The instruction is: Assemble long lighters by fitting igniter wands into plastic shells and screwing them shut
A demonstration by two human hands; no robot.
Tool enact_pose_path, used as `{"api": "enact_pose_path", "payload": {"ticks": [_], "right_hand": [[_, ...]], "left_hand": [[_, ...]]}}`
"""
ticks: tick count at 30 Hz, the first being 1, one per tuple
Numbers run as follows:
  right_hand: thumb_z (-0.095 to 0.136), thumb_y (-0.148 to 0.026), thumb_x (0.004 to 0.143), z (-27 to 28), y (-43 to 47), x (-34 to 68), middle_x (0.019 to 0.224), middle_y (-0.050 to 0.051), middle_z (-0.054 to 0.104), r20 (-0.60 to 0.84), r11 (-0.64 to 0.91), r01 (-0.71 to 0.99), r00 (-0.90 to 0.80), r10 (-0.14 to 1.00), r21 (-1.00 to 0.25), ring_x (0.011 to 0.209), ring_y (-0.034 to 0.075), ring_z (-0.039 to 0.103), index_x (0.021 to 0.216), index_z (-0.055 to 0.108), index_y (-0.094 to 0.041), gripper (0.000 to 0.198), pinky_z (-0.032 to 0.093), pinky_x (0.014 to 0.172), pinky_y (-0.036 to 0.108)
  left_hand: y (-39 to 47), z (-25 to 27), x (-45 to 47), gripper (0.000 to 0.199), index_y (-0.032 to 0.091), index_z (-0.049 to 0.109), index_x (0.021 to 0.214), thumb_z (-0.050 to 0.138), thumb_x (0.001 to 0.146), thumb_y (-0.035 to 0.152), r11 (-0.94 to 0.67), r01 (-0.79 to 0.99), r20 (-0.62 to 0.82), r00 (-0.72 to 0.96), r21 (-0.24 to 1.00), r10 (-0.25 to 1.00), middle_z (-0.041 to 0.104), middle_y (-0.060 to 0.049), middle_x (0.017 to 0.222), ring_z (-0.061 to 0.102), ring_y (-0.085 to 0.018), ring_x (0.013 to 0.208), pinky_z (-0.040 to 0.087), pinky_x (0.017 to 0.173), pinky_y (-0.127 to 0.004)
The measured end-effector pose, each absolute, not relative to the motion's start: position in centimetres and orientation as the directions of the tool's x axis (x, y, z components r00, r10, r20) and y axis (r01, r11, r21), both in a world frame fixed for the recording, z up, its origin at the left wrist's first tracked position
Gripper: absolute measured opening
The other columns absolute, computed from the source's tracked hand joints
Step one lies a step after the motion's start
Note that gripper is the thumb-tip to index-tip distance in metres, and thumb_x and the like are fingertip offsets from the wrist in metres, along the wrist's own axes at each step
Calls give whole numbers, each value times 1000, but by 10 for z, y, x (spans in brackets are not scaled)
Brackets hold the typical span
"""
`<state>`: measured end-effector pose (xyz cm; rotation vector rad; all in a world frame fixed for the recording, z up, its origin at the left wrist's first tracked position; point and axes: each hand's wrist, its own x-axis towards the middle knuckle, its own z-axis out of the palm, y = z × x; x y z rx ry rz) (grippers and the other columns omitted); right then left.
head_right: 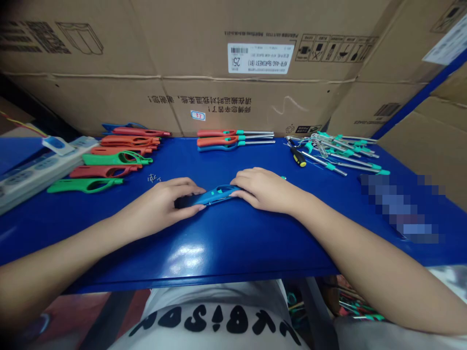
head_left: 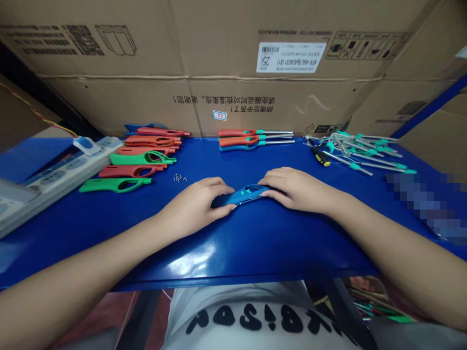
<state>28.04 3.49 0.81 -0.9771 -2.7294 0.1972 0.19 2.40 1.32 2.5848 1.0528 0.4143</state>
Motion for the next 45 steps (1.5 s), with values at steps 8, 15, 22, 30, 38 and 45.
{"api": "enact_pose_path", "payload": {"ticks": [8, 15, 22, 30, 38, 45], "right_hand": [[34, -34, 107, 5, 35, 277, 98, 15, 71, 220, 825, 556, -821, 528, 97, 88, 25, 62, 113, 69, -11, 42, 45, 79, 39], [35, -29, 107, 9, 32, 274, 98, 16, 70, 255, 813, 556, -823, 508, 175, 88, 25, 60, 120, 67, -8, 41, 45, 76, 38], [37, -28, 105, 15, 36, 284, 99, 16, 71, 381, 817, 575, -767, 516, 50, 89, 24, 61, 119, 69, -12, 38, 51, 78, 37], [45, -31, 102, 15, 46, 299, 94, 10, 74, 355, 556, 827, -497, 792, -82, 89, 25, 67, 93, 71, -18, 30, 50, 76, 36], [57, -28, 94, 8, 50, 300, 92, 11, 68, 343, 521, 846, -460, 819, -110, 92, 26, 63, 88, 69, -18, 17, 49, 81, 39], [56, -22, 96, 18, 20, 277, 104, 7, 65, 221, 765, 499, -759, 613, -407, 88, 16, 63, 100, 67, -19, 12, 49, 76, 28]], "left_hand": [[24, 13, 2, 29, 17, 72, 115, 66, 92, 32, -657, 608, 142, 677, 445, 722, 70, -8, 106, 68, -25, 100, 54, 91, -39], [24, 13, 2, 30, 16, 71, 115, 69, 89, 30, -666, 596, 160, 679, 448, 716, 70, -7, 103, 68, -23, 93, 55, 88, -37], [27, 16, 0, 38, 18, 69, 120, 73, 85, 31, -623, 620, 133, 650, 477, 749, 74, -7, 113, 70, -25, 99, 54, 90, -37], [28, 18, 0, 69, 19, 53, 140, 79, 78, 33, -451, 649, 29, 552, 613, 833, 74, -3, 100, 71, -21, 89, 57, 84, -34], [25, 14, -2, 51, 22, 57, 136, 70, 87, 32, -585, 608, 91, 648, 537, 757, 71, -3, 105, 68, -20, 95, 55, 87, -35], [14, 16, 5, 33, 22, 59, 128, 57, 96, 25, -717, 551, 149, 739, 427, 657, 63, -7, 122, 63, -23, 111, 52, 97, -38]]}}
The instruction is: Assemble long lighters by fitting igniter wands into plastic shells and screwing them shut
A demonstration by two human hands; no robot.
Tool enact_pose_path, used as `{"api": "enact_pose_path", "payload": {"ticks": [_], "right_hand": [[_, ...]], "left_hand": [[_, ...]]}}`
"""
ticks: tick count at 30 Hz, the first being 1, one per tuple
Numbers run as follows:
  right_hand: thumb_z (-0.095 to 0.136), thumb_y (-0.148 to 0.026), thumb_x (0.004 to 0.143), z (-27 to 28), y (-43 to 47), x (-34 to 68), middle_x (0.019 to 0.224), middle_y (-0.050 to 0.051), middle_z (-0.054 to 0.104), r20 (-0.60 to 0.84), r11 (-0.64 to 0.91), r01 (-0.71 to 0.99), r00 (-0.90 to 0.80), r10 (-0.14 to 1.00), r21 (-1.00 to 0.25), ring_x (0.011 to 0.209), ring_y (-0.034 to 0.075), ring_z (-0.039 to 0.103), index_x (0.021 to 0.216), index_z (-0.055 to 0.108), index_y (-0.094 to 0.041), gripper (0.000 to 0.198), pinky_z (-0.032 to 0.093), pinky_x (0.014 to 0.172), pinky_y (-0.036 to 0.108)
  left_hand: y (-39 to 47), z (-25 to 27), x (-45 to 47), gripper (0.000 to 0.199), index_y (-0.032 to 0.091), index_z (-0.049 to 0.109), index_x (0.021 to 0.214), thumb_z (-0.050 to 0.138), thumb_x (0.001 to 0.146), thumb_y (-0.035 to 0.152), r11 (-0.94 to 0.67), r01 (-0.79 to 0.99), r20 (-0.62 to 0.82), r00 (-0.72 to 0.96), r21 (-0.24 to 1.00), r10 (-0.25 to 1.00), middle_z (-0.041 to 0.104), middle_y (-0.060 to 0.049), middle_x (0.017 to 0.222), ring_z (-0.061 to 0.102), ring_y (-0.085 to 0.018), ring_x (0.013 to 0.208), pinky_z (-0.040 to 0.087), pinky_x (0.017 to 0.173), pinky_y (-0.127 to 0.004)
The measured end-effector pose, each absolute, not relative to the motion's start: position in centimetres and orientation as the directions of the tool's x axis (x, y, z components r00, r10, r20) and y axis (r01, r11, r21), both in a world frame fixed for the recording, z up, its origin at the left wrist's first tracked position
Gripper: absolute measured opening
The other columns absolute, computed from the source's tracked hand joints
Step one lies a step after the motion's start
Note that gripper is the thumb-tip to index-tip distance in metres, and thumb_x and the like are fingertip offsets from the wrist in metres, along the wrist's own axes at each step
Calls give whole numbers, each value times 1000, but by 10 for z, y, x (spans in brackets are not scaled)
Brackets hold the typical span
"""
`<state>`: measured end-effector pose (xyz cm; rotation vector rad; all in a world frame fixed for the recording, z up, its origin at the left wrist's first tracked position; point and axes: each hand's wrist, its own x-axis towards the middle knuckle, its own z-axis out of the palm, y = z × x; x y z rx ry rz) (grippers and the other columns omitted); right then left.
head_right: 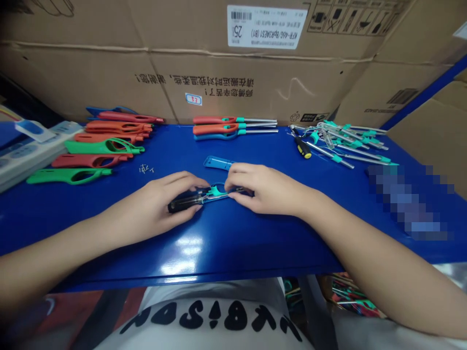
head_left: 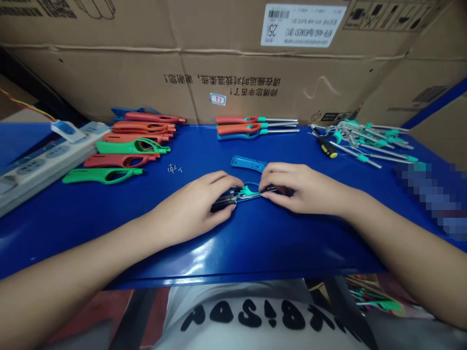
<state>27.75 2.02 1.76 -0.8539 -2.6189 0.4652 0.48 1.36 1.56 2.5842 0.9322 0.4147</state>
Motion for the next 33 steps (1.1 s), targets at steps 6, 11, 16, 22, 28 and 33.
{"api": "enact_pose_path", "payload": {"ticks": [6, 11, 16, 22, 28, 33], "right_hand": [[52, -23, 99, 13, 17, 275, 104, 8, 69, 179, 787, 520, -785, 594, -332, 92, 19, 66, 99, 67, -18, 16, 50, 79, 29], [52, -23, 100, 12, 16, 272, 102, 7, 71, 178, 774, 566, -762, 622, -283, 89, 19, 67, 98, 68, -18, 17, 51, 78, 30], [50, -19, 99, 11, 17, 269, 97, 7, 71, 218, 765, 550, -744, 631, -336, 88, 18, 67, 97, 67, -19, 17, 50, 78, 29], [52, -21, 99, 14, 16, 271, 99, 8, 72, 201, 772, 543, -758, 620, -331, 89, 19, 68, 97, 69, -17, 18, 52, 79, 30], [55, -24, 98, 16, 10, 271, 105, 9, 73, 186, 778, 553, -766, 616, -298, 91, 19, 70, 101, 73, -18, 19, 54, 80, 30], [54, -25, 99, 17, 7, 269, 108, 8, 74, 181, 782, 564, -768, 614, -264, 91, 19, 70, 105, 74, -18, 22, 55, 79, 30]], "left_hand": [[13, 7, 5, 34, 26, 63, 129, 50, 99, 16, -804, 485, 199, 799, 344, 568, 60, -7, 123, 61, -22, 110, 52, 96, -39], [15, 5, 4, 36, 26, 64, 130, 49, 99, 15, -831, 472, 225, 811, 295, 540, 61, -8, 123, 61, -23, 111, 51, 98, -39], [13, 6, 6, 38, 26, 63, 133, 49, 99, 14, -838, 472, 217, 819, 273, 532, 62, -8, 123, 60, -23, 110, 51, 96, -39], [12, 7, 5, 38, 25, 64, 132, 49, 99, 14, -844, 463, 213, 826, 272, 522, 63, -7, 123, 58, -23, 109, 51, 97, -40], [13, 6, 4, 38, 24, 65, 132, 49, 99, 14, -843, 464, 208, 827, 271, 522, 63, -8, 123, 57, -23, 110, 50, 99, -40], [14, 5, 4, 36, 24, 68, 128, 48, 99, 14, -853, 454, 215, 834, 259, 509, 63, -10, 125, 58, -24, 110, 52, 97, -41]]}}
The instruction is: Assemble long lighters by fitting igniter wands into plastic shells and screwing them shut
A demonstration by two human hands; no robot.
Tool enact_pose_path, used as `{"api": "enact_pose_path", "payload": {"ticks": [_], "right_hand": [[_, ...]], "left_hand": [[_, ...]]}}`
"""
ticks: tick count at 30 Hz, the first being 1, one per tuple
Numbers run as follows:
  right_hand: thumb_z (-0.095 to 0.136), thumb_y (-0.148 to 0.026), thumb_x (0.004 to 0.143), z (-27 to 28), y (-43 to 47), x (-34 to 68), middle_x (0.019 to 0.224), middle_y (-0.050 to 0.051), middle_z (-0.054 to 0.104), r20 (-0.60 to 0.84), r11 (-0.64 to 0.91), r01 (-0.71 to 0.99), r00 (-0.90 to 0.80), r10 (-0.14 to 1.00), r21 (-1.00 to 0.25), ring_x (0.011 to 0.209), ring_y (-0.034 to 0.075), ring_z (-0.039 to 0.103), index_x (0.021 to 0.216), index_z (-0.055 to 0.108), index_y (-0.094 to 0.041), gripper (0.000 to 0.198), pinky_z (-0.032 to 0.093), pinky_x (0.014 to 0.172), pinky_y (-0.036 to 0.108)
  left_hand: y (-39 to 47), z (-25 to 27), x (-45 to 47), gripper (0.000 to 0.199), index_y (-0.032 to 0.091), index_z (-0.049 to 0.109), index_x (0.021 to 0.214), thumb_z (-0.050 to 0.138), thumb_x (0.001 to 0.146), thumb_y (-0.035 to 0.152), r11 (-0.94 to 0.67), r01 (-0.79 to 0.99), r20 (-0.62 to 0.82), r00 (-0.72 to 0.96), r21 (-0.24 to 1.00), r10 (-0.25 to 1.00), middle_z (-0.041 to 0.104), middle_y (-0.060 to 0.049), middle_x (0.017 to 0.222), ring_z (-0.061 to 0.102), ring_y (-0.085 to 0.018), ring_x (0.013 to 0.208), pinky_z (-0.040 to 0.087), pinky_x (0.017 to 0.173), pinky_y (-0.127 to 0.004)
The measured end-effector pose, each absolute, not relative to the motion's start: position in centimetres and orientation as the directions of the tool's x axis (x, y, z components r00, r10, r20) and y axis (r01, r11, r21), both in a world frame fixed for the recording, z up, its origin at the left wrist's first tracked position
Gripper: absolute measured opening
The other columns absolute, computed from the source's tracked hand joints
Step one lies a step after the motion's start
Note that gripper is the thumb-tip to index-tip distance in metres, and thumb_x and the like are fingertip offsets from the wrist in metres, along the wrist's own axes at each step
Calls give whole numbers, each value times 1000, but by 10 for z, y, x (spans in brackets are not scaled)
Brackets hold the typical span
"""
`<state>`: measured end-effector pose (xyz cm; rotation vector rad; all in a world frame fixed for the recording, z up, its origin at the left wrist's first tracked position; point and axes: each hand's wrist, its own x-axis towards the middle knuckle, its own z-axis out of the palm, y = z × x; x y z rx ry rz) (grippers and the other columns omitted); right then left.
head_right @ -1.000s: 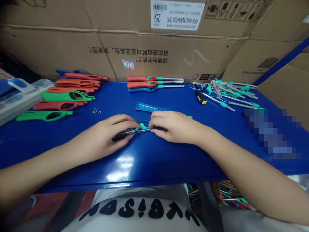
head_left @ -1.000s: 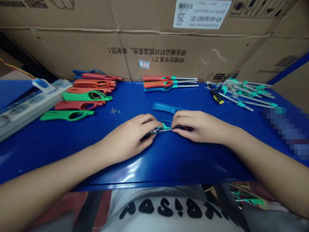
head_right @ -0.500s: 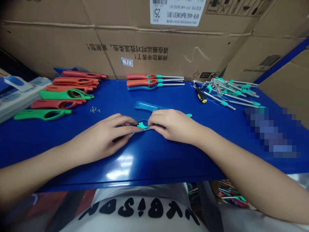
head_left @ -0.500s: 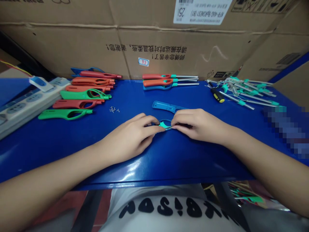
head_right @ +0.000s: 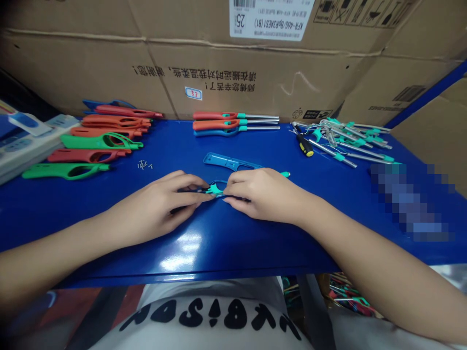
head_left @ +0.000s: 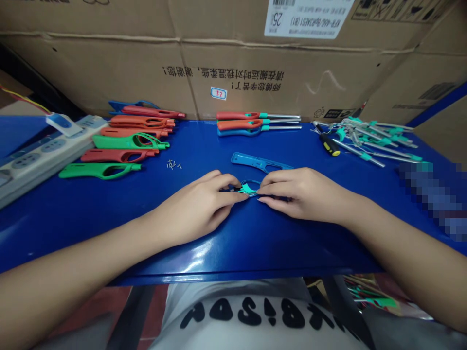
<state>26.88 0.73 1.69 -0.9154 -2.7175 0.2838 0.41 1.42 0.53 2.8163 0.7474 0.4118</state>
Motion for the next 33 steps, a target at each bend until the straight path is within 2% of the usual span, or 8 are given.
{"api": "enact_pose_path", "payload": {"ticks": [6, 9, 13, 16, 27, 33], "right_hand": [[54, -29, 100, 18, 3, 267, 109, 9, 72, 168, 783, 585, -768, 618, -209, 86, 20, 70, 105, 75, -17, 25, 53, 72, 31], [57, -31, 98, 19, 3, 266, 110, 9, 71, 157, 751, 594, -745, 649, -289, 88, 19, 69, 103, 76, -18, 23, 52, 75, 31], [63, -30, 94, 23, 6, 265, 102, 7, 70, 135, 666, 562, -706, 695, -489, 85, 15, 67, 99, 77, -20, 18, 53, 75, 27], [66, -29, 92, 26, 6, 263, 100, 6, 70, 98, 592, 554, -677, 730, -586, 85, 14, 67, 99, 78, -22, 16, 53, 73, 25], [67, -31, 90, 27, 4, 263, 98, 4, 71, 48, 507, 577, -629, 776, -641, 86, 15, 67, 95, 80, -24, 16, 53, 75, 27], [67, -33, 90, 30, 3, 263, 101, 4, 72, -1, 456, 588, -613, 790, -668, 85, 14, 67, 96, 80, -24, 17, 53, 69, 25]], "left_hand": [[13, 6, 5, 37, 24, 65, 130, 49, 99, 14, -838, 464, 228, 816, 288, 530, 65, -8, 120, 60, -23, 105, 51, 96, -40], [13, 5, 6, 37, 24, 66, 129, 50, 98, 13, -835, 462, 230, 814, 299, 534, 65, -8, 120, 59, -23, 106, 51, 96, -40], [13, 4, 6, 36, 23, 68, 128, 49, 98, 14, -836, 470, 221, 816, 285, 534, 64, -9, 121, 58, -24, 109, 50, 97, -39], [13, 4, 5, 36, 24, 68, 127, 49, 99, 14, -834, 477, 218, 814, 277, 538, 64, -9, 121, 58, -24, 107, 50, 96, -40], [10, 5, 7, 36, 24, 69, 124, 49, 97, 11, -823, 483, 235, 798, 300, 555, 66, -8, 119, 62, -23, 106, 49, 97, -42], [9, 5, 8, 37, 23, 69, 125, 49, 97, 11, -814, 480, 241, 790, 327, 564, 65, -9, 118, 61, -23, 106, 49, 96, -42]]}}
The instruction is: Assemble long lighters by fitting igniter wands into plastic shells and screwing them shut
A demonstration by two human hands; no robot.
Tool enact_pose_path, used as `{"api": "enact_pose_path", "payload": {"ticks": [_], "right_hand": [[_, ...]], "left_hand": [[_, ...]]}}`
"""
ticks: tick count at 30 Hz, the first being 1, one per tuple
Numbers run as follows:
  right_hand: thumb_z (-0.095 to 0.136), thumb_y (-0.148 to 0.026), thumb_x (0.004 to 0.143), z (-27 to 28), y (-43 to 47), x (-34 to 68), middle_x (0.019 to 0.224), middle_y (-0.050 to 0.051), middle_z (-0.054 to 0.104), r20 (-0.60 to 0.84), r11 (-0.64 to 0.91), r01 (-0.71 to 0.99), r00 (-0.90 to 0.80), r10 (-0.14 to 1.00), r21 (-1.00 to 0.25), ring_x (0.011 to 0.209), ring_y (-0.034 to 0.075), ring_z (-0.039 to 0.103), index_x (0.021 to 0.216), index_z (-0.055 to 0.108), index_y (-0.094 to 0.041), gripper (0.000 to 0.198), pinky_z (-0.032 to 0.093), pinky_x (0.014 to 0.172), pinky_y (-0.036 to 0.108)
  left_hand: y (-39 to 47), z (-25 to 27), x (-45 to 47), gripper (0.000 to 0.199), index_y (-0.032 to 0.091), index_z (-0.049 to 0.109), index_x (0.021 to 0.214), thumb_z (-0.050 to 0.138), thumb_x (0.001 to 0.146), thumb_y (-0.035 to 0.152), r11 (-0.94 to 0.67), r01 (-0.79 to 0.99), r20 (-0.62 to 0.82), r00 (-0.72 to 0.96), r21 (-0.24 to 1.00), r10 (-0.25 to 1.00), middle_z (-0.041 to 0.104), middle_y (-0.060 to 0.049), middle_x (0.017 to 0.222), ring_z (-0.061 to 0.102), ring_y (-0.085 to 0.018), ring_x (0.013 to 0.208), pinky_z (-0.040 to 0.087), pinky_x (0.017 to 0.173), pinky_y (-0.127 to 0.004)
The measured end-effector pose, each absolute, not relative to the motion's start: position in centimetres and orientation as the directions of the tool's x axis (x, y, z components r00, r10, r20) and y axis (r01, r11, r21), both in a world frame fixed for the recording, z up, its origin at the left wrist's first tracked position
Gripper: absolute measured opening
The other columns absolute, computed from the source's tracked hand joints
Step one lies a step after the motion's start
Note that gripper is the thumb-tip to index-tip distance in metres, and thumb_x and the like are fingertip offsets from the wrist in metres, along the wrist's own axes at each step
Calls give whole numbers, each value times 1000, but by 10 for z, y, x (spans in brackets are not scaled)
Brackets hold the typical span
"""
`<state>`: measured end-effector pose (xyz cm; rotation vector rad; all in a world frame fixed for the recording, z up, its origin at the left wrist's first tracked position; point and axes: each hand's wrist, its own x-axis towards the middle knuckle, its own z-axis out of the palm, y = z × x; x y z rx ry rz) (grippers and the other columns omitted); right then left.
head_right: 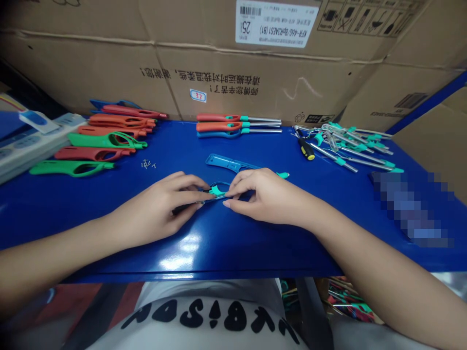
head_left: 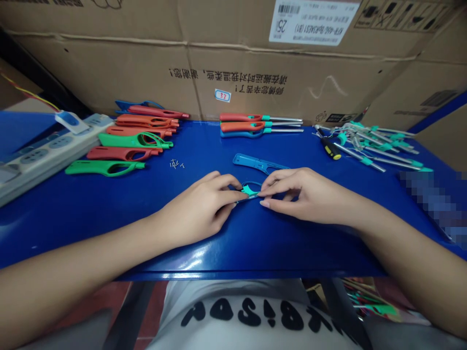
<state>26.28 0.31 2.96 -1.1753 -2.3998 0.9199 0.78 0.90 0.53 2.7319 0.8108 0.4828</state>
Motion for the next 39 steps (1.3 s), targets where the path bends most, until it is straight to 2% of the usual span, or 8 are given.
{"api": "enact_pose_path", "payload": {"ticks": [5, 11, 19, 29, 34, 39], "right_hand": [[68, -33, 89, 28, 2, 263, 105, 4, 72, -11, 437, 604, -593, 805, -667, 85, 14, 68, 95, 79, -24, 16, 55, 66, 24], [67, -32, 90, 28, 2, 262, 107, 5, 71, 24, 524, 618, -633, 774, -586, 82, 14, 67, 97, 79, -24, 16, 54, 67, 25], [63, -33, 93, 27, -2, 259, 110, 8, 68, 15, 542, 637, -641, 768, -549, 79, 13, 65, 100, 78, -20, 21, 55, 68, 27], [65, -37, 91, 27, 0, 262, 109, 5, 71, -18, 436, 622, -586, 810, -650, 83, 14, 68, 99, 77, -21, 21, 55, 69, 26], [63, -37, 92, 27, 0, 263, 111, 5, 70, -26, 445, 630, -594, 804, -636, 87, 16, 68, 102, 78, -23, 23, 55, 75, 29], [63, -38, 92, 26, 0, 263, 110, 6, 69, -24, 446, 629, -594, 804, -637, 86, 16, 68, 103, 77, -23, 23, 55, 74, 29]], "left_hand": [[8, 5, 8, 37, 24, 69, 125, 49, 97, 11, -810, 491, 235, 787, 321, 570, 64, -9, 117, 60, -23, 105, 49, 95, -41], [5, 4, 9, 36, 23, 69, 124, 50, 96, 11, -799, 506, 235, 775, 324, 586, 64, -9, 117, 60, -24, 106, 48, 96, -41], [4, 6, 12, 29, 17, 66, 121, 49, 97, 13, -783, 525, 220, 765, 334, 606, 65, -10, 113, 60, -25, 103, 49, 93, -41], [4, 5, 12, 28, 16, 66, 119, 48, 98, 12, -785, 517, 227, 765, 341, 602, 66, -9, 113, 60, -24, 102, 49, 93, -41], [4, 5, 11, 29, 17, 66, 120, 49, 98, 13, -789, 517, 234, 765, 332, 600, 66, -9, 113, 60, -24, 101, 49, 93, -42], [3, 5, 11, 29, 18, 67, 120, 48, 98, 13, -794, 518, 236, 768, 319, 596, 65, -9, 113, 60, -24, 100, 49, 93, -42]]}}
